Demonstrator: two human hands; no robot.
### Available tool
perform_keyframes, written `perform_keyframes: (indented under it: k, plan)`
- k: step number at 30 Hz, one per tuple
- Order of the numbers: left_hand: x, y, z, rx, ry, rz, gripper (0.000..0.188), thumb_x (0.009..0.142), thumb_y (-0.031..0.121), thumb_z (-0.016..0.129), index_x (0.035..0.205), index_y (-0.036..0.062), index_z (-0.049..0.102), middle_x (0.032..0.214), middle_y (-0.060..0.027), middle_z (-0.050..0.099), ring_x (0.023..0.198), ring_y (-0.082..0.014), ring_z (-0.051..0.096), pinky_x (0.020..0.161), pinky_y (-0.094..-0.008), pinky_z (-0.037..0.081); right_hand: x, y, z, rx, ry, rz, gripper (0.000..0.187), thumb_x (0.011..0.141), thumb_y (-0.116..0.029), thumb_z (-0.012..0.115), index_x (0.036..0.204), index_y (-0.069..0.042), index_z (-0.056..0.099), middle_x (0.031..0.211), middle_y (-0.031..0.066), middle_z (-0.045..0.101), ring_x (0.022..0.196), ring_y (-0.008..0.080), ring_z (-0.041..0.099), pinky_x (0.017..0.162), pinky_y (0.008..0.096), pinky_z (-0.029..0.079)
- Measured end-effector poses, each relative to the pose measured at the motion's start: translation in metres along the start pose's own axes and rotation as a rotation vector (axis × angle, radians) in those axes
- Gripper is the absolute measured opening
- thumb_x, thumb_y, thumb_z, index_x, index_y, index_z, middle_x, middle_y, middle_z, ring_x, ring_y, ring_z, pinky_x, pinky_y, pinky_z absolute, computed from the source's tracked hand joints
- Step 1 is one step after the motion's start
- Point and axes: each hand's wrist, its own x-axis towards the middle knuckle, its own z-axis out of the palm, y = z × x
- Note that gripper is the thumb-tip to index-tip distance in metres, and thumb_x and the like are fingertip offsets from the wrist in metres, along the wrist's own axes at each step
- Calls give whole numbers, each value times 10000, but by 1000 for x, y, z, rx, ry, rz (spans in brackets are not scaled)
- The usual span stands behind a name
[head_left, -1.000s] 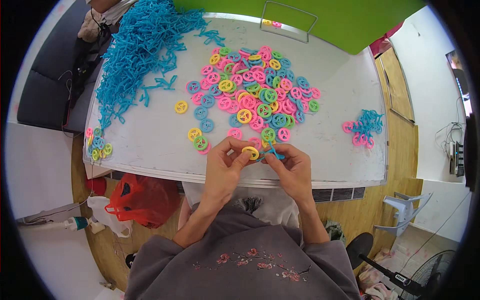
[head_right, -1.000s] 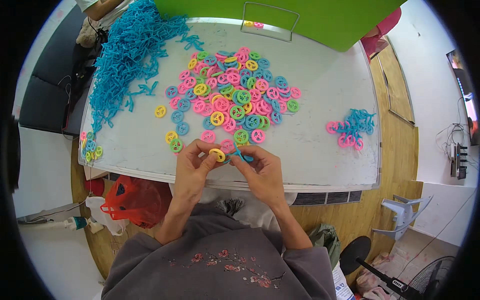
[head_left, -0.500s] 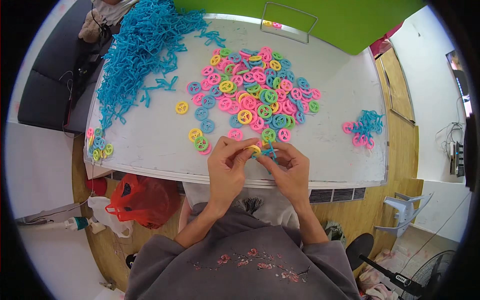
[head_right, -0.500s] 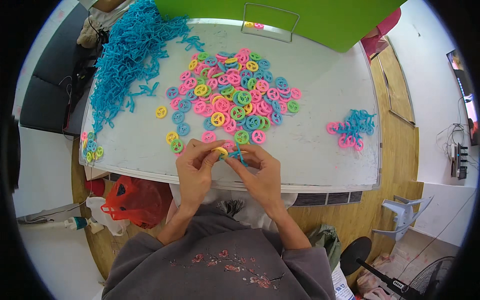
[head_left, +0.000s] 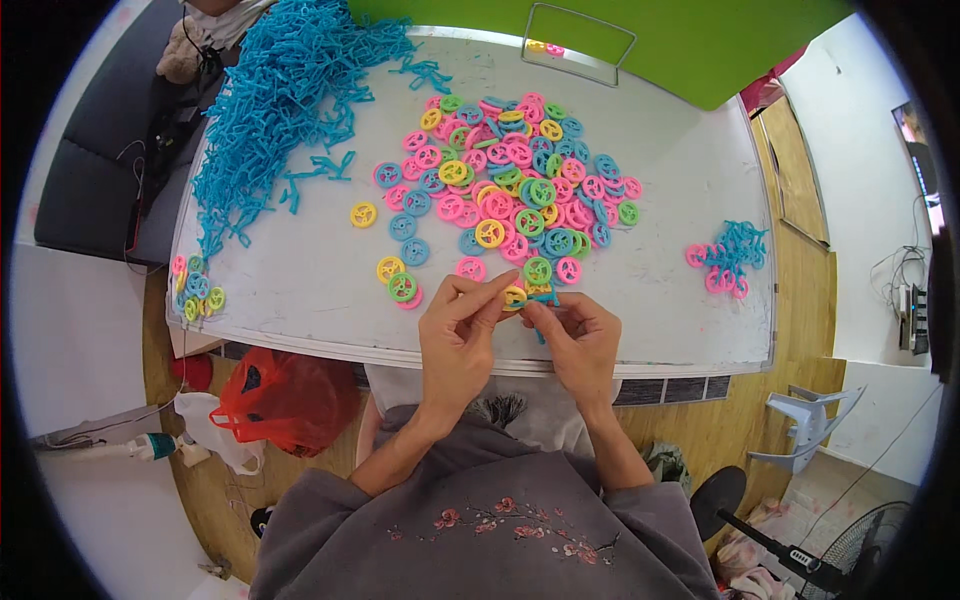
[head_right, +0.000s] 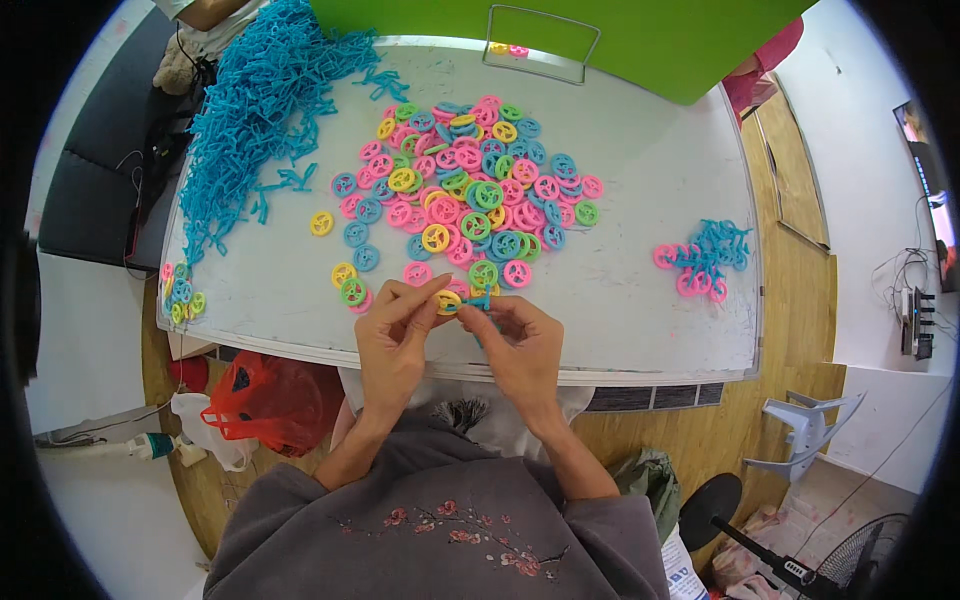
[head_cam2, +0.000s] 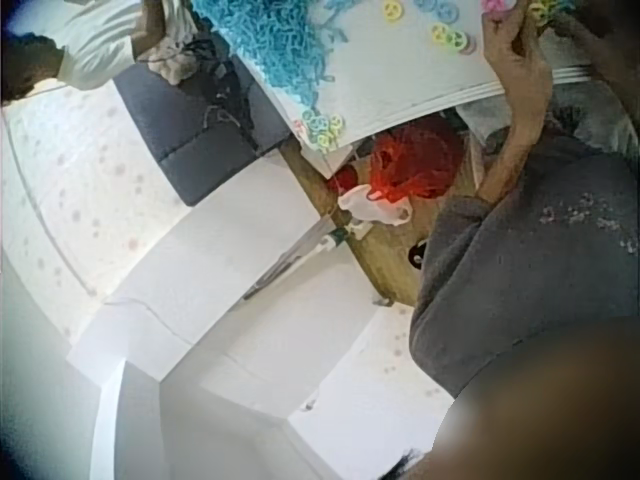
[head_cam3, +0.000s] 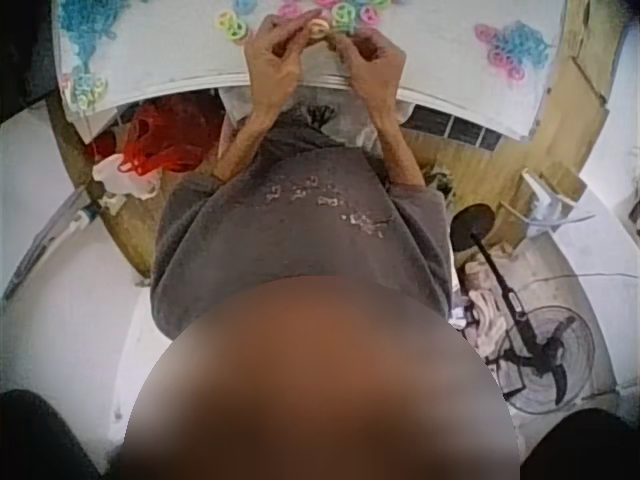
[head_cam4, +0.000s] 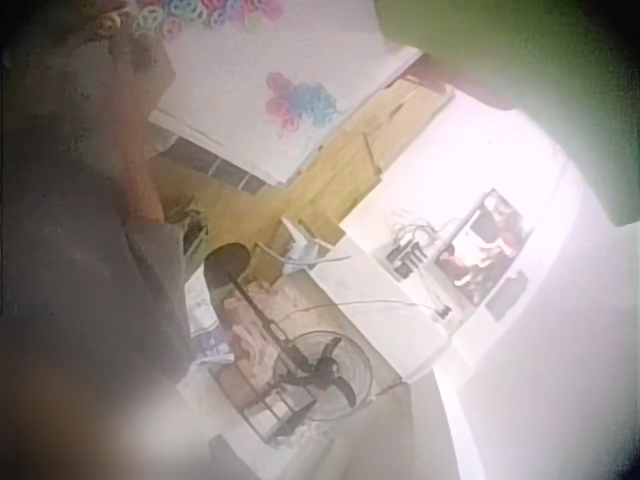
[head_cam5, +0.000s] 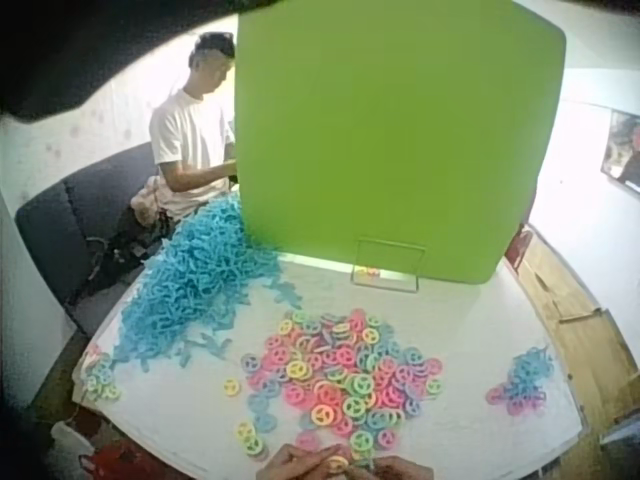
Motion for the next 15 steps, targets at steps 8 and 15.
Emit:
perform_keyframes:
  k: [8, 15]
  plan:
    - [3, 6, -3, -64, -11, -19, 168, 923, 18, 535, 1068, -63, 563, 972, -94, 590, 924, -171, 625, 823, -300, 550, 9, -11, -6, -395, -85, -342, 237, 767, -42, 728, 992, -10, 659, 789, 124, 686, 717, 146, 658, 673, 270, 511]
    - [-4, 1, 2, -124, 45, -22, 101, 921, 15, 542, 986, -60, 562, 967, -93, 596, 912, -164, 619, 810, -315, 555, 5, -10, -7, -442, -51, -372, 146, 778, -26, 714, 900, 32, 658, 714, 51, 675, 656, 76, 606, 605, 231, 475]
